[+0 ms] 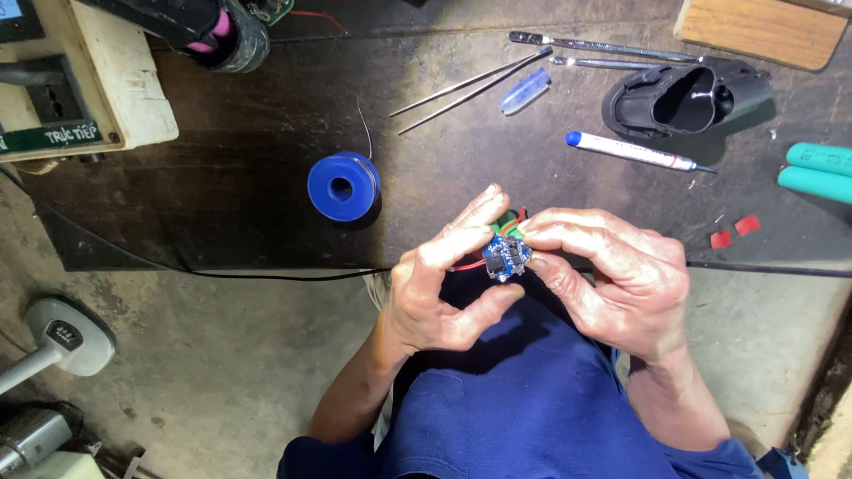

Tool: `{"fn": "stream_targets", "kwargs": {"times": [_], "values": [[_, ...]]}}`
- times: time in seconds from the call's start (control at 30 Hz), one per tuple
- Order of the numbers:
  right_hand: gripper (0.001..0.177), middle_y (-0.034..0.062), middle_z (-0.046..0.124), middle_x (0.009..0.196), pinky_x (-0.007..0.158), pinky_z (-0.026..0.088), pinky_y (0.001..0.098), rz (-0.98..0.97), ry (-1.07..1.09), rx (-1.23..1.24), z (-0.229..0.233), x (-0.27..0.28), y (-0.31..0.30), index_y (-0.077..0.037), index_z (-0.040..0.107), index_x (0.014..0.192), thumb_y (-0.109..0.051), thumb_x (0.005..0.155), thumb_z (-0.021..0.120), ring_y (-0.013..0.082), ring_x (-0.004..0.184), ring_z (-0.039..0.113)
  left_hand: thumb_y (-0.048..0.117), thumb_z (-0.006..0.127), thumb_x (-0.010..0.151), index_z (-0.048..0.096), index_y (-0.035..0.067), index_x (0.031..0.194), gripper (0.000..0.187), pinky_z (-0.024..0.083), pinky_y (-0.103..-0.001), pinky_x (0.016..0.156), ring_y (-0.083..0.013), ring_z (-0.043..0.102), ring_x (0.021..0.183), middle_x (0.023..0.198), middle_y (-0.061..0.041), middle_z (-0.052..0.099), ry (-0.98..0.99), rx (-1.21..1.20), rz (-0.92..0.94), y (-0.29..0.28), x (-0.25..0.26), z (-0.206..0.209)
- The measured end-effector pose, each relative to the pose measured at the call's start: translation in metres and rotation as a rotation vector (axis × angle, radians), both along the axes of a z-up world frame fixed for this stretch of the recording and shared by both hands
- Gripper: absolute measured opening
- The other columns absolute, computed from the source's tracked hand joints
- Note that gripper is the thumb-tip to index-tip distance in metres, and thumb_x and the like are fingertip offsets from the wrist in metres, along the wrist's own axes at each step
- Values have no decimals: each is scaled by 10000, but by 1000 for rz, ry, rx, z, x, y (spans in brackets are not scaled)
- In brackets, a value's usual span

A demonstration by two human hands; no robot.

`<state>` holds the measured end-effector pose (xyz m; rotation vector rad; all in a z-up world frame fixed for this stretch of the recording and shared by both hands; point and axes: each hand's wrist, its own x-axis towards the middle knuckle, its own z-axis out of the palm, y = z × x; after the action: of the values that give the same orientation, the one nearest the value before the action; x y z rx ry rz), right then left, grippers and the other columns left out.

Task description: Soldering a BMS board to a pair of 18650 battery cells and applying insulation tape.

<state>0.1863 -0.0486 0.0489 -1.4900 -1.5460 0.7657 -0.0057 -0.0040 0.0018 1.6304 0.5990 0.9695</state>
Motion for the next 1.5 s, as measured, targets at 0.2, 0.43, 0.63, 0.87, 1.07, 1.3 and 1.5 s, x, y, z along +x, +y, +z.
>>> {"fn": "stream_targets", "kwargs": {"times": [0.2,0.43,0.63,0.87,1.07,1.3,1.5], "values": [[117,167,753,1019,896,607,341,4,12,9,1,1,1,47,706,1043,-30,956,697,287,949,768,41,726,985,503,-47,1307,402,571,-522,1198,-484,640,1326,1377,-320,590,-18,42,90,-1,7,0],[99,153,757,997,875,606,333,6,9,10,-1,3,1,38,708,1019,-33,949,708,282,936,774,107,661,1035,499,-87,1313,376,603,-520,1156,-491,669,1284,1337,-308,618,15,108,104,0,11,2],[102,150,756,985,872,611,338,4,28,-2,-2,3,3,35,701,1013,-37,940,708,286,928,776,104,645,1037,487,-98,1317,380,610,-552,1137,-520,680,1252,1295,-316,633,5,106,109,1,12,2],[98,156,754,992,866,609,336,-3,3,16,0,1,4,34,701,1016,-38,950,698,280,920,771,71,683,1025,504,-7,1384,409,574,-541,1203,-487,653,1325,1392,-296,592,-62,107,68,1,7,-9],[99,150,754,1003,879,607,328,1,10,5,1,0,0,26,703,1028,-43,960,685,275,937,770,133,758,1005,538,1,1361,438,554,-543,1220,-463,646,1336,1409,-321,572,-5,168,17,4,6,-8],[97,171,769,1029,840,613,275,-38,174,-142,2,7,-2,4,736,1022,-36,944,694,221,930,772,104,681,1027,546,-45,1295,335,587,-563,1165,-490,692,1253,1338,-330,609,-25,191,77,4,13,-3],[159,229,758,1050,861,657,309,-121,465,-284,12,2,-5,77,701,1014,3,874,706,268,962,773,92,680,1024,553,-49,1277,316,604,-562,1146,-473,715,1217,1321,-327,617,-44,202,98,4,15,-4]]}}
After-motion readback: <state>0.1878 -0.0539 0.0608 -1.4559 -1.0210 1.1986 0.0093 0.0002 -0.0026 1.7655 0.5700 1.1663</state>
